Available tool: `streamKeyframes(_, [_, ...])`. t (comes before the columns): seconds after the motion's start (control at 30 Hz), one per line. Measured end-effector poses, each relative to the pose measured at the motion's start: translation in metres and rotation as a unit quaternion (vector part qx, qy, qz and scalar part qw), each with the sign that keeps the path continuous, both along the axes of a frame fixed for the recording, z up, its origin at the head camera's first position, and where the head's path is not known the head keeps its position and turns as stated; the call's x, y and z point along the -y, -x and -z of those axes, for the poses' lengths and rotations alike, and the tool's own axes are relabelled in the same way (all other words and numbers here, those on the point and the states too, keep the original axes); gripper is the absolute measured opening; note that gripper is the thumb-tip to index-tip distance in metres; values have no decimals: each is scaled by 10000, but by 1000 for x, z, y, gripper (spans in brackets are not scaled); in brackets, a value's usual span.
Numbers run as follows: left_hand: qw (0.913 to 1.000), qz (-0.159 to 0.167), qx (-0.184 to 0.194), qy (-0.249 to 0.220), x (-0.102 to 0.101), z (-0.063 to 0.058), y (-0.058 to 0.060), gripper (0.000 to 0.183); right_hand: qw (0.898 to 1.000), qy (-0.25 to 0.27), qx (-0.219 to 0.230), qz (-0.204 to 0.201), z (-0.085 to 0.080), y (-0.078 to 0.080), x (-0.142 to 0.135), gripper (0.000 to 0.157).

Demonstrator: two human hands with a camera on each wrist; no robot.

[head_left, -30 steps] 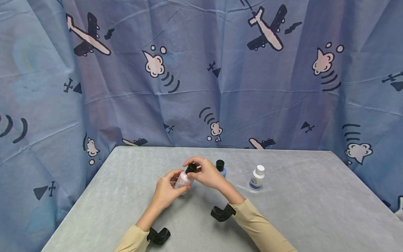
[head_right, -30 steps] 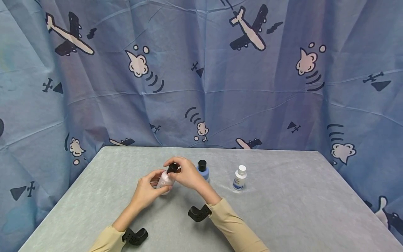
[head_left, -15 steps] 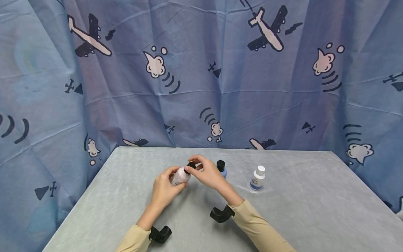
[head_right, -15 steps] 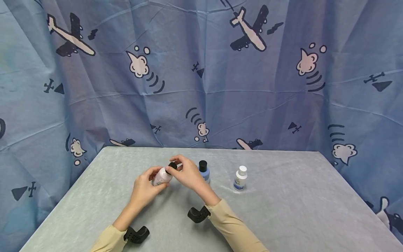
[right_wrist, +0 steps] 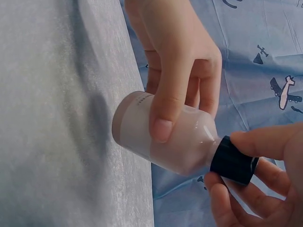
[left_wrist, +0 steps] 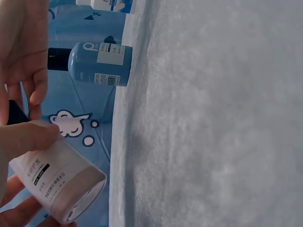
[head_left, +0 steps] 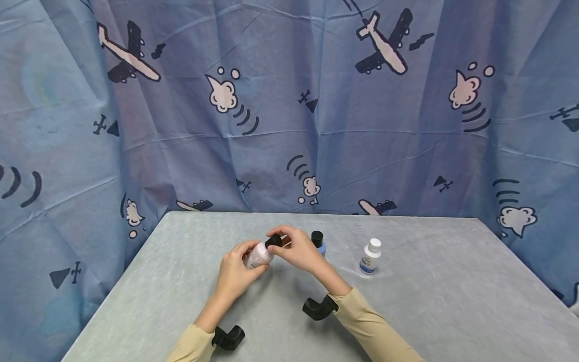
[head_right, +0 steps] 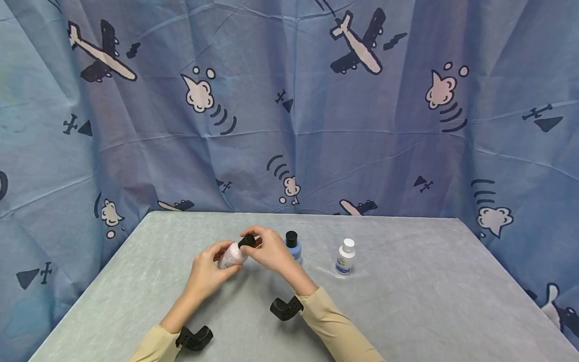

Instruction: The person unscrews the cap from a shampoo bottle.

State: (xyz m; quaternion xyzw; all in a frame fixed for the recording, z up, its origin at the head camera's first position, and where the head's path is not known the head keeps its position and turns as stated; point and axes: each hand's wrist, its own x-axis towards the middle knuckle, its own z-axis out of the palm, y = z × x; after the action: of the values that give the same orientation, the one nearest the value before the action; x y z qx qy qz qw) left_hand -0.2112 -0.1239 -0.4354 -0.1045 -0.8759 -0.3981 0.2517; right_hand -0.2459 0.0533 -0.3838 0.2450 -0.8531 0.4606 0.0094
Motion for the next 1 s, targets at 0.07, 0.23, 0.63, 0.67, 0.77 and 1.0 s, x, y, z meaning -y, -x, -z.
streamKeyframes(0.07, [10000, 49, 45, -30, 2, 1, 0, 51, 9999, -25, -72, -99, 0, 0, 0, 27])
streamKeyframes(0.23, [9997, 187, 132, -83, 5, 3, -1, 52, 9992, -34, -228, -330, -2, -2, 0, 28])
streamKeyframes(0.63, [9990, 198, 395, -106, 11, 6, -2, 53, 9979, 24, -396, -510, 0, 2, -2, 26])
streamKeyframes(0.67, [9988, 187, 431, -112, 12, 6, -2, 53, 9980, 6, -401, -479, -1, 1, -2, 26])
streamKeyframes(0.77, [9984, 166, 513, -174, 12, 6, -1, 53, 9987, -1, -332, -381, -1, 1, -2, 27])
streamKeyframes(1.0, [9977, 177, 516, -404, 12, 4, 1, 53, 9994, -39, -310, -160, 0, 1, 1, 35])
